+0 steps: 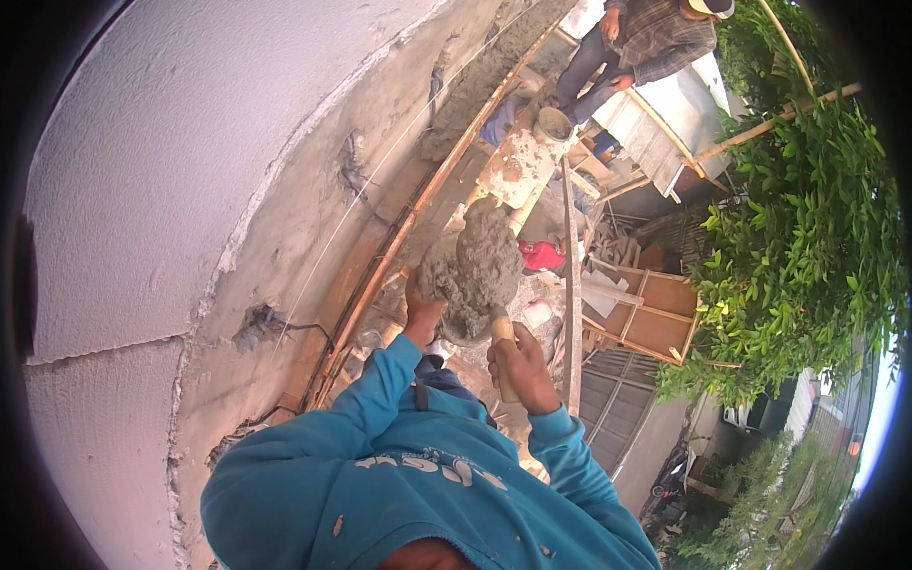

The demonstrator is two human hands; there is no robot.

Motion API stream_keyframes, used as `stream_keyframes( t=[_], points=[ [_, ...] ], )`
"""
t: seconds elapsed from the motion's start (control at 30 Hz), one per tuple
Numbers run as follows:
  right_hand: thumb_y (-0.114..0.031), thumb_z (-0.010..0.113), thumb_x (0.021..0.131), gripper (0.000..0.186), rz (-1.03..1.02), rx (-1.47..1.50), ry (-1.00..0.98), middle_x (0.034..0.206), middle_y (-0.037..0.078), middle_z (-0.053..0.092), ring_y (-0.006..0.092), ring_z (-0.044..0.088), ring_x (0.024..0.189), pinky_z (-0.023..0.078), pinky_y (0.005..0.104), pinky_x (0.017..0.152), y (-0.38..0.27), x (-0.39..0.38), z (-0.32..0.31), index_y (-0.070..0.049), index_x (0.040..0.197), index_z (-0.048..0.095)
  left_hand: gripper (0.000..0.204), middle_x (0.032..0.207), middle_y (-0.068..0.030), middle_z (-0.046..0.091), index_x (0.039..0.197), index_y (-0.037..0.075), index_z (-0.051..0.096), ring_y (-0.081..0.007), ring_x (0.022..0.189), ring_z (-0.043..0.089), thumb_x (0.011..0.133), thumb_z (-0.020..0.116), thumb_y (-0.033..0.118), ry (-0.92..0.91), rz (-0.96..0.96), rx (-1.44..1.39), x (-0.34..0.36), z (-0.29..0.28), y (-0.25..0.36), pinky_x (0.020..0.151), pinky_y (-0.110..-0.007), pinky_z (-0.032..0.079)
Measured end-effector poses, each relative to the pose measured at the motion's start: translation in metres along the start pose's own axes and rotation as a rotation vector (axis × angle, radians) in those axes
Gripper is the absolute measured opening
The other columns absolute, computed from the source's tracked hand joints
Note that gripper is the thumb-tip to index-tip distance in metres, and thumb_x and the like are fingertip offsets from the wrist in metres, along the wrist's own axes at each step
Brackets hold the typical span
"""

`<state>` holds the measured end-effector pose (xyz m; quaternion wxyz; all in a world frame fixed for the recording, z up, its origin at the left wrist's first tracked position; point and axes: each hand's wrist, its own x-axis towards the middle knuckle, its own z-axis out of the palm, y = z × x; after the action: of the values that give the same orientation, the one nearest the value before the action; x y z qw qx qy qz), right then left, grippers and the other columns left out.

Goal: The person scoops wet cement from a bucket using a trowel and applies it to a curved wall surface, smoothing it in place. The worker repeatedly refills the trowel and spreads the material along the wall while standing on bamboo scaffolding.

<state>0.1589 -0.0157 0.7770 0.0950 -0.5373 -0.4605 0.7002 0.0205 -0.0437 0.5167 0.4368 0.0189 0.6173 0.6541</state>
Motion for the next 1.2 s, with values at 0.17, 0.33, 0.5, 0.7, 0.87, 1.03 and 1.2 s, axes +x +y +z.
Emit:
stream_keyframes(
  t=[0.17,0.33,0.5,0.7,0.87,1.03,1.2],
  points=[
    [-0.013,0.051,0.088,0.031,-0.325,0.068,0.014,0.086,0.011,0.056,0.0176,0.057,0.066,0.051,0.0295,0.053,-0.062,0.037,0.078,-0.001,0.116,0.047,0.076,0.124,-0.0046,0.054,0.138,0.008,0.043,-0.019,0.115,0.055,0.067,0.061,-0.015,-0.015,0.052,0.057,0.001,-0.007,-0.008,0.095,-0.03,0.047],
    [-0.012,0.061,0.087,0.039,-0.536,-0.135,0.247,0.09,0.012,0.057,0.0204,0.06,0.071,0.054,0.0336,0.051,-0.064,0.197,0.104,0.002,0.12,0.044,0.075,0.121,-0.0045,0.055,0.135,0.008,0.045,-0.0185,0.112,0.056,0.066,0.065,-0.014,0.054,0.11,0.17,0.004,-0.002,-0.037,0.092,-0.029,0.048],
    [-0.012,0.06,0.089,0.037,-0.527,-0.027,0.07,0.09,0.011,0.057,0.0186,0.059,0.071,0.053,0.0332,0.054,-0.091,0.155,0.097,0.002,0.121,0.045,0.07,0.119,-0.0063,0.056,0.131,0.006,0.046,-0.0195,0.107,0.058,0.065,0.062,-0.013,0.055,0.107,0.148,-0.004,-0.014,-0.023,0.088,-0.03,0.049],
    [-0.013,0.056,0.093,0.038,-0.479,0.299,-0.263,0.095,0.01,0.058,0.015,0.058,0.068,0.052,0.0281,0.055,-0.075,0.07,0.027,0.001,0.125,0.043,0.079,0.129,-0.0123,0.056,0.143,0.002,0.038,-0.026,0.112,0.059,0.07,0.068,-0.003,-0.025,-0.002,-0.057,-0.016,-0.007,0.007,0.094,-0.036,0.048],
    [-0.017,0.058,0.093,0.044,-0.431,0.015,-0.104,0.086,0.006,0.056,0.0129,0.055,0.059,0.049,0.0288,0.049,-0.023,0.017,-0.039,-0.001,0.13,0.04,0.077,0.129,-0.0088,0.054,0.143,0.006,0.037,-0.0223,0.11,0.058,0.073,0.064,-0.008,-0.113,-0.103,-0.106,-0.017,-0.001,0.032,0.089,-0.032,0.05],
    [-0.016,0.067,0.085,0.046,-0.67,-1.118,0.204,0.092,0.016,0.065,0.0342,0.067,0.075,0.054,0.043,0.067,0.024,0.009,-0.116,-0.009,0.127,0.051,0.069,0.123,-0.011,0.059,0.139,0.001,0.042,-0.0216,0.103,0.06,0.073,0.063,-0.007,-0.134,-0.087,-0.07,-0.022,0.005,0.044,0.083,-0.031,0.051],
    [-0.014,0.063,0.083,0.039,-0.358,-1.494,0.318,0.095,0.02,0.065,0.0417,0.066,0.082,0.052,0.0519,0.074,0.029,0.058,-0.12,-0.01,0.122,0.055,0.065,0.115,-0.0152,0.062,0.135,-0.003,0.047,-0.0253,0.097,0.062,0.072,0.064,-0.005,-0.234,0.034,0.224,-0.028,0.01,0.059,0.085,-0.035,0.051]
  ],
)
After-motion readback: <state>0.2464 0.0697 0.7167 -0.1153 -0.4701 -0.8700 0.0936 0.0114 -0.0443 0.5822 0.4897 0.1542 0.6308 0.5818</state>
